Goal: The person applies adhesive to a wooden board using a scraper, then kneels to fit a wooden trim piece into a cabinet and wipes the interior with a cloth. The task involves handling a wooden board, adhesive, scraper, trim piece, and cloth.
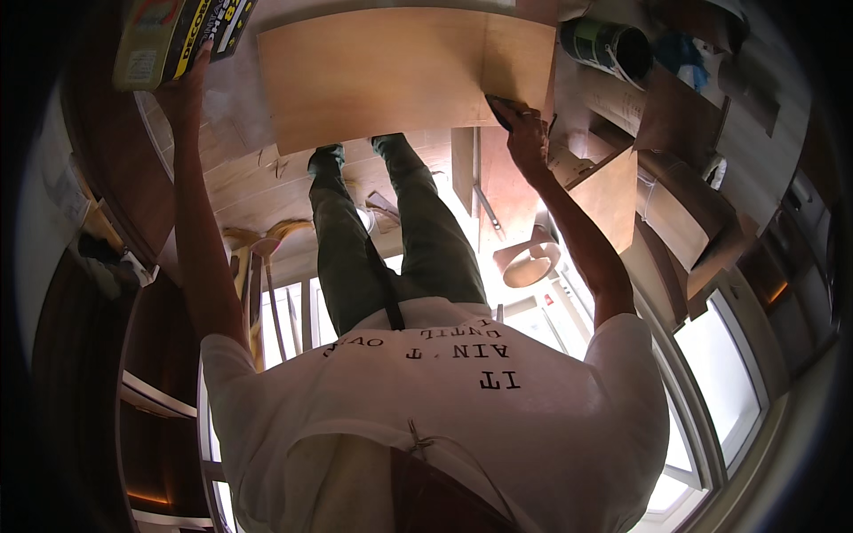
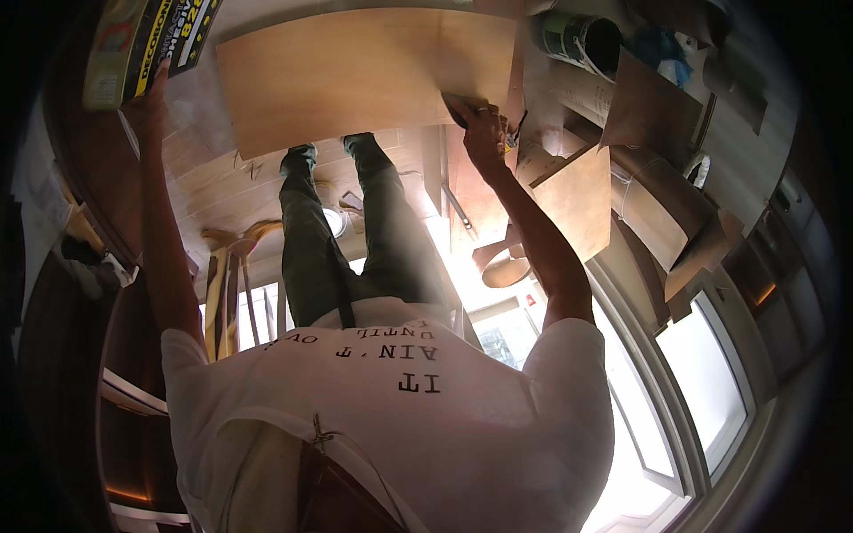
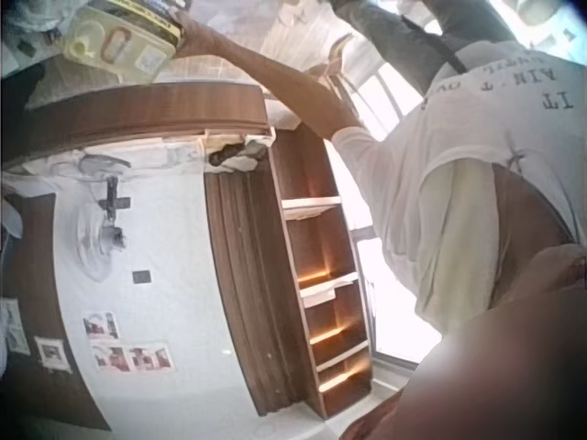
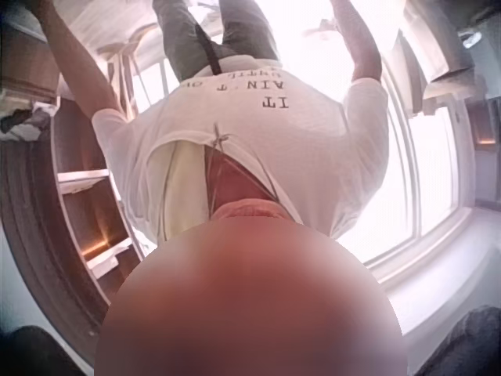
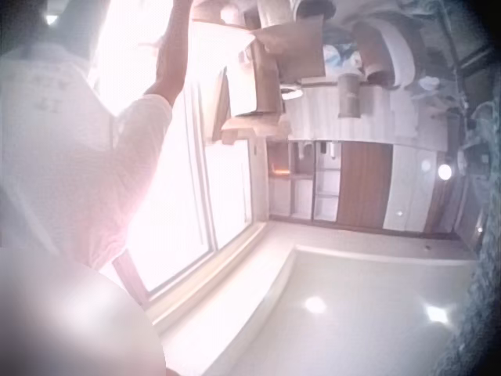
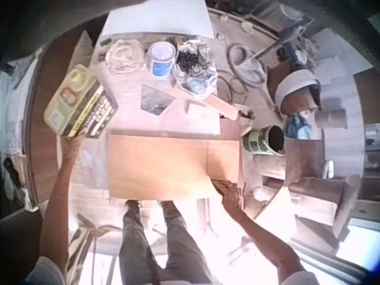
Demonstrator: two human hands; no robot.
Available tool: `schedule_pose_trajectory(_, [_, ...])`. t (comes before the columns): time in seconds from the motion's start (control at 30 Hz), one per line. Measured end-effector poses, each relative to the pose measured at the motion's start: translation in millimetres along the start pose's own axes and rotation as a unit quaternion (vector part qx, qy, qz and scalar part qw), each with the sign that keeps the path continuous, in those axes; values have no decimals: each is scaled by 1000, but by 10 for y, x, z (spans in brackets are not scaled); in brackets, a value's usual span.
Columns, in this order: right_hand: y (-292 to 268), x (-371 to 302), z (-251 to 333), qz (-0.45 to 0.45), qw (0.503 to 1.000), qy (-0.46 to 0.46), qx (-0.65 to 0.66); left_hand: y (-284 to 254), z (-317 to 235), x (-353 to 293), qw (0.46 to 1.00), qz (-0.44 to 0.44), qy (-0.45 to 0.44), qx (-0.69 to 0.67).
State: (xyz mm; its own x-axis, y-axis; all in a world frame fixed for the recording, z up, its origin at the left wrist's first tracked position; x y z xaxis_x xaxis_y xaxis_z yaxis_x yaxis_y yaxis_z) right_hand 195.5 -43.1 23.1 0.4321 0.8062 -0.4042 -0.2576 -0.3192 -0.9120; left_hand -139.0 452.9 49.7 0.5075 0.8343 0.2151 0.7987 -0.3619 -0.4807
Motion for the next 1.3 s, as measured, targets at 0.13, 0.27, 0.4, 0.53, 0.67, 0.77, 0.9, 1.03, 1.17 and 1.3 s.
schedule_pose_trajectory(0.13, [169,-391,129,32,994,-99,16,40,-52,32,1000,-14,-15,-8])
schedule_pose_trajectory(0.27, [-151,-215,-212,22,984,-171,35,-12,86,28,1000,8,-2,26])
schedule_pose_trajectory(0.4, [-479,245,-505,-12,994,-93,-50,22,137,-45,997,35,-61,-9])
schedule_pose_trajectory(0.53, [-221,171,-619,58,980,-178,-60,20,30,-11,999,0,-43,-19])
schedule_pose_trajectory(0.67, [-434,340,-635,40,960,-254,-113,-22,84,-21,996,-8,-81,-38])
schedule_pose_trajectory(0.77, [-278,538,-581,31,920,-316,-228,25,89,2,996,-14,-72,-44])
schedule_pose_trajectory(0.9, [-265,605,-816,63,930,-327,-157,-41,12,40,995,19,-98,-3])
schedule_pose_trajectory(1.03, [-250,470,-1168,95,939,-295,-149,-28,184,-11,997,-16,-71,-18])
schedule_pose_trajectory(1.17, [-274,220,-1276,125,943,-261,-162,-43,177,-14,998,-17,-60,-19])
schedule_pose_trajectory(1.3, [-266,8,-1322,143,947,-238,-163,-12,111,4,998,-15,-55,2])
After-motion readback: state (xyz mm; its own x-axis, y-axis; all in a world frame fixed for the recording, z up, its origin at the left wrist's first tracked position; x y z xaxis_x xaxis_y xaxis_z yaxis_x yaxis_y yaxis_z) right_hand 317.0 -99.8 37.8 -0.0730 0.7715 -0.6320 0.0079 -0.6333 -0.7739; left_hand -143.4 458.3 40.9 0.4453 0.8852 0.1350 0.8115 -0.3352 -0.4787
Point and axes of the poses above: each hand's wrist, its own x-axis towards the middle knuckle, its own y-axis out of the palm, z = x × y, the point moved 6 cm from there along x, towards the middle knuckle, and after that the axes turned 7 degrees about z, right-handed, at the moved point
